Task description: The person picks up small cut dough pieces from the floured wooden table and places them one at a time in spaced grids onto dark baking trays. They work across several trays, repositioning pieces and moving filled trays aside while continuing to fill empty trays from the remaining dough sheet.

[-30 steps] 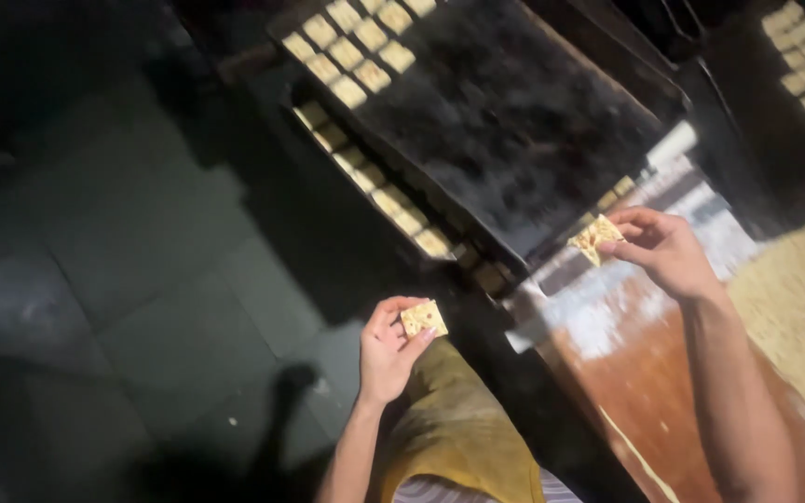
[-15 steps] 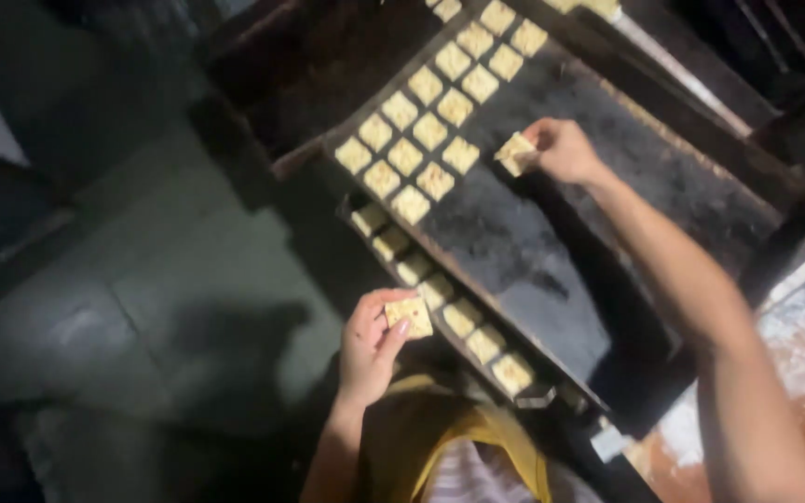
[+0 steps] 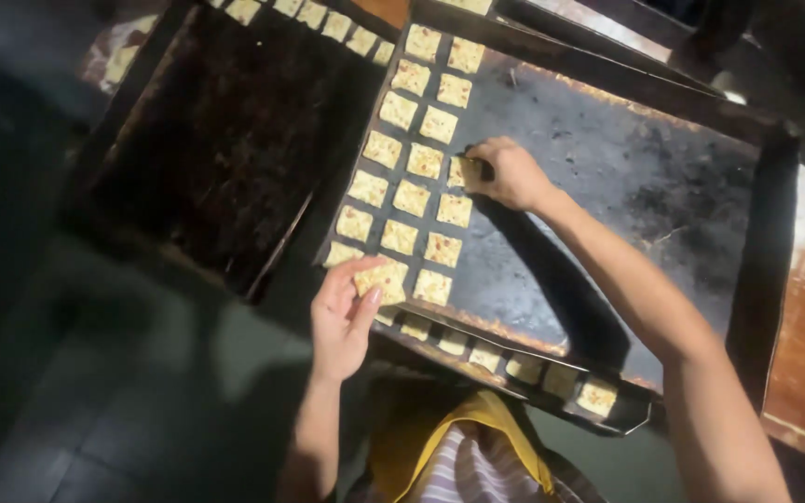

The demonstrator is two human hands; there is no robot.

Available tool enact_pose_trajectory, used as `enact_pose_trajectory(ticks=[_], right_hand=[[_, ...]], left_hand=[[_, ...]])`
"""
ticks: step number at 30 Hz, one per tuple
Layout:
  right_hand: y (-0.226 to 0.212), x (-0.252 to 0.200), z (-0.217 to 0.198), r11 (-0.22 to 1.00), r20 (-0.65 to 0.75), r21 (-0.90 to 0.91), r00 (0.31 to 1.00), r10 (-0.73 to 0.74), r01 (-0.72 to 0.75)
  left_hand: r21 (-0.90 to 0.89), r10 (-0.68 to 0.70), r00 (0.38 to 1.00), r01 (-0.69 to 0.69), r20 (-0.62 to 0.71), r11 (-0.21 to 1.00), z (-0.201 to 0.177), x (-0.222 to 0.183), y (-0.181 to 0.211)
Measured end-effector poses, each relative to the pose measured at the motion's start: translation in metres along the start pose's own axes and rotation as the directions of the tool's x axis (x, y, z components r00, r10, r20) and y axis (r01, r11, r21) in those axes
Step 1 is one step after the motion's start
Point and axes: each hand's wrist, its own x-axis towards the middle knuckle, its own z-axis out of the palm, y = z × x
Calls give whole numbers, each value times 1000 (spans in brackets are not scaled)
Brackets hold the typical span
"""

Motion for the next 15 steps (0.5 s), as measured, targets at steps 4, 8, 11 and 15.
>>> enact_pose_trajectory(ticks=[4, 8, 11, 15], right_hand=[[-57, -9, -19, 992, -57, -3, 990, 128, -128], [-104, -14, -19, 695, 198, 630, 937, 288, -347], [-86, -16, -7, 481, 314, 776, 911, 268, -409], [-32, 3, 1, 466, 153, 788, 862, 483, -401]], left_hand=[[100, -165, 974, 150, 158, 984, -11, 58, -8], [74, -181, 926, 166, 332, 983, 10, 101, -23], [15, -117, 902, 121, 416, 992, 15, 117, -12], [264, 48, 918, -163, 393, 951, -9, 118, -1]])
